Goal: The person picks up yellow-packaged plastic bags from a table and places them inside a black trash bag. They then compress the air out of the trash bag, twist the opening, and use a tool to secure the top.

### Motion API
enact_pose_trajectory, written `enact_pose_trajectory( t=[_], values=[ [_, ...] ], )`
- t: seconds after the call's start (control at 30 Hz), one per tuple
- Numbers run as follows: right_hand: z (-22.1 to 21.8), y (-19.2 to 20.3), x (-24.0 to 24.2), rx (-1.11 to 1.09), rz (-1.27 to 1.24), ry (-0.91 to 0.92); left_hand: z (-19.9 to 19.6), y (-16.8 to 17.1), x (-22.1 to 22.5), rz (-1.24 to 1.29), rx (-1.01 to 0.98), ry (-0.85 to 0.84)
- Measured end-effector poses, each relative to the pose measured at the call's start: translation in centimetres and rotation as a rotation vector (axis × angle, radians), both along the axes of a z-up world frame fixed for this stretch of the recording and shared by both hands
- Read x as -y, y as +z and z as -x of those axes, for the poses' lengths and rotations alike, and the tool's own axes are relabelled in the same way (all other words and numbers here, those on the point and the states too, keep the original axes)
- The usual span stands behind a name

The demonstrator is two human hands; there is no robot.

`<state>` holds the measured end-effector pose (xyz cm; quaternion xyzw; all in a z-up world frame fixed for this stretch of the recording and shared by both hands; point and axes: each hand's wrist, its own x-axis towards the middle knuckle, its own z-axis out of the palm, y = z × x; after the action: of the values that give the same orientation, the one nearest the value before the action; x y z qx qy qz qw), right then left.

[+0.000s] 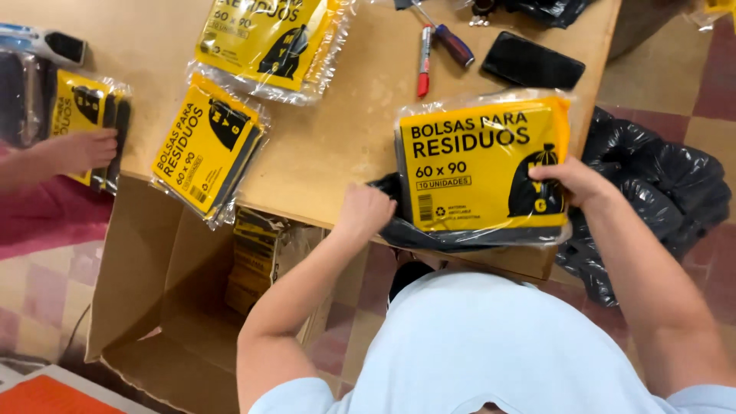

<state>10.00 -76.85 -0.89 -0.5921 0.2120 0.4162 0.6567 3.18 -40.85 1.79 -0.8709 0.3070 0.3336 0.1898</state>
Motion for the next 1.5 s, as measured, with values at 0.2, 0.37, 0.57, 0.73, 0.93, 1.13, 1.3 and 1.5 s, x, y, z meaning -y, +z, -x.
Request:
enact_pose_trajectory(
  t=[0.2,0.37,0.57,0.73,0.93,1.13,1.3,1.5],
  values=[
    [2.5,-0.5,-2.9,0.176,-0.039,-0.057,-4.2,-25.7,-7.2,-0.057,0.719,0.713],
    [3.0,-2.9,-2.2,0.193,-0.059,-0.014,-9.5,-18.5,-9.0,0.328,0.516,0.922],
    [3.9,-0.9,-3.9,0.243,-0.048,-0.076,-11.4,2.9,1.7,1.183,0.51,1.276],
    [3.8,-8.1,-3.2,0.335,-0.07,-0.166,-7.1,1.2,14.9,1.18,0.892,0.528],
    [4.1,-9.7,-3.5,0.338,-0.015,-0.276,-5.2,-3.3,17.5,1.088,1.117,0.184],
    [5.3,-3.2,-7.3,0.244,0.11,-0.425,1.3,-2.7,7.7,0.89,0.984,0.492],
    [5.2,-2.5,-9.5,0.169,0.101,-0.516,7.2,-7.3,0.9,0.39,0.932,0.902],
    [4.4,-2.1,-13.3,0.181,0.138,-0.569,7.8,-7.4,3.0,0.879,0.983,0.618]
  ],
)
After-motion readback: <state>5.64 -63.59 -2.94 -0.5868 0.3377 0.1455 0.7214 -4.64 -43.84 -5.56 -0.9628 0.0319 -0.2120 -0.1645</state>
